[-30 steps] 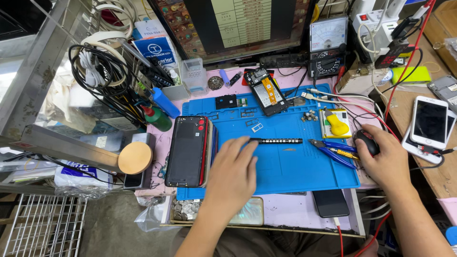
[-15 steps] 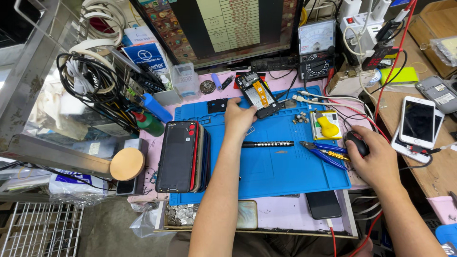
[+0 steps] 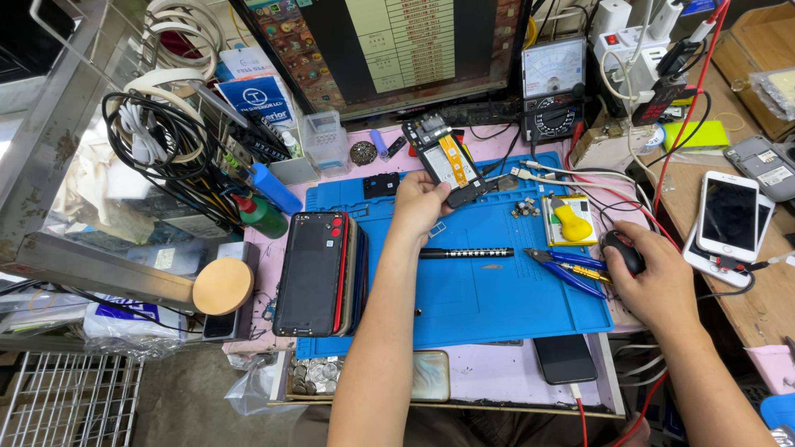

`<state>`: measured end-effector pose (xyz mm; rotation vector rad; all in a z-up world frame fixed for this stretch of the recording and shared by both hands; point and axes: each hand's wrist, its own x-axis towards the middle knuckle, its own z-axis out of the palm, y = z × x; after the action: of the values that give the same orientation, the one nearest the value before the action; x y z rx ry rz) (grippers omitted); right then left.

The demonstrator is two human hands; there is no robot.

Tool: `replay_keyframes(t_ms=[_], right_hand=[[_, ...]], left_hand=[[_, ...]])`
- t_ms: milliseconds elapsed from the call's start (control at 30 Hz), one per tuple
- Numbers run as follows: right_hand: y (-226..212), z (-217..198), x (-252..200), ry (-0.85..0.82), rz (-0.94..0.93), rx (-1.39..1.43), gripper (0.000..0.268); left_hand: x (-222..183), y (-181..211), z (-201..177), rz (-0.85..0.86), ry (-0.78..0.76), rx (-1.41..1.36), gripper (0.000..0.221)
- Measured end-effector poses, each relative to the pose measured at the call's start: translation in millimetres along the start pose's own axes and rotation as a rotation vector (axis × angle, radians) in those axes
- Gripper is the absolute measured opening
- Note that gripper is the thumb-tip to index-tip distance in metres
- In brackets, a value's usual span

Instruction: The person manipulates internal phone components on a workbench, uses a precision sealant tube to mark a component, and handles several phone chassis and a motherboard.

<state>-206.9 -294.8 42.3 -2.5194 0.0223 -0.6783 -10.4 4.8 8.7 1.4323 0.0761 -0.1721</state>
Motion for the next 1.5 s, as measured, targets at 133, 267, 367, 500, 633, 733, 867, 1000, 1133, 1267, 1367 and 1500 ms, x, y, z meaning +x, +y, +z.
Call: replay_keyframes(t_ms=[133,267,367,500,633,733,867,1000,1133,1267,1367,1500], right_hand=[[-0.3,1.3,0.8,0.003,0.005,0.006,0.040],[3.5,1.3,-0.2,-0.007,0.005,-0.005,0.040],[6.6,3.5,-1.6,-0.009,0.019,0.000,0.041],[9.3,4.8,-3.0,-0.013,0.020,-0.014,0.042],[10.2,6.0,-3.8,-0.006,0.006,-0.018,0.041],[10.8,6.6,-4.1,-0.014,0.018,-0.012,0.041],[10.4,6.8,-3.5,-0.014,0.027,-0.008,0.041],[9.3,5.2,-3.8,-0.012,0.011,-0.007,0.041],[9.7,5.4,-3.5,-0.014,0.010,-0.009,0.041],[9.8,5.5,-3.1,-0.019,0.021,-0.014,0.040],[10.5,5.4,-3.9,-0.011,0.000,-0.011,0.040],[12.0,6.4,-4.0,-0.017,0.002,-0.018,0.040]], left_hand=[[-56.3,16.8,-14.3,0.129,-0.094,-0.012,0.027],[-129.5,21.8,-21.0,0.149,-0.189,-0.020,0.031],[-165.8,22.0,-26.3,0.137,-0.247,-0.067,0.031],[-187.2,25.5,-30.7,0.098,-0.244,-0.063,0.030],[-194.5,27.2,-32.7,0.084,-0.246,-0.052,0.033],[-195.6,26.6,-33.3,0.062,-0.250,-0.051,0.030],[-197.3,27.6,-33.8,0.050,-0.256,-0.035,0.029],[-197.6,26.2,-33.4,0.029,-0.248,-0.024,0.030],[-196.8,20.8,-35.8,-0.011,-0.243,-0.040,0.031],[-192.6,10.4,-43.2,0.004,-0.287,-0.070,0.033],[-187.0,-1.5,-52.0,0.026,-0.313,-0.078,0.035],[-180.6,-15.9,-62.0,0.063,-0.347,-0.104,0.037]])
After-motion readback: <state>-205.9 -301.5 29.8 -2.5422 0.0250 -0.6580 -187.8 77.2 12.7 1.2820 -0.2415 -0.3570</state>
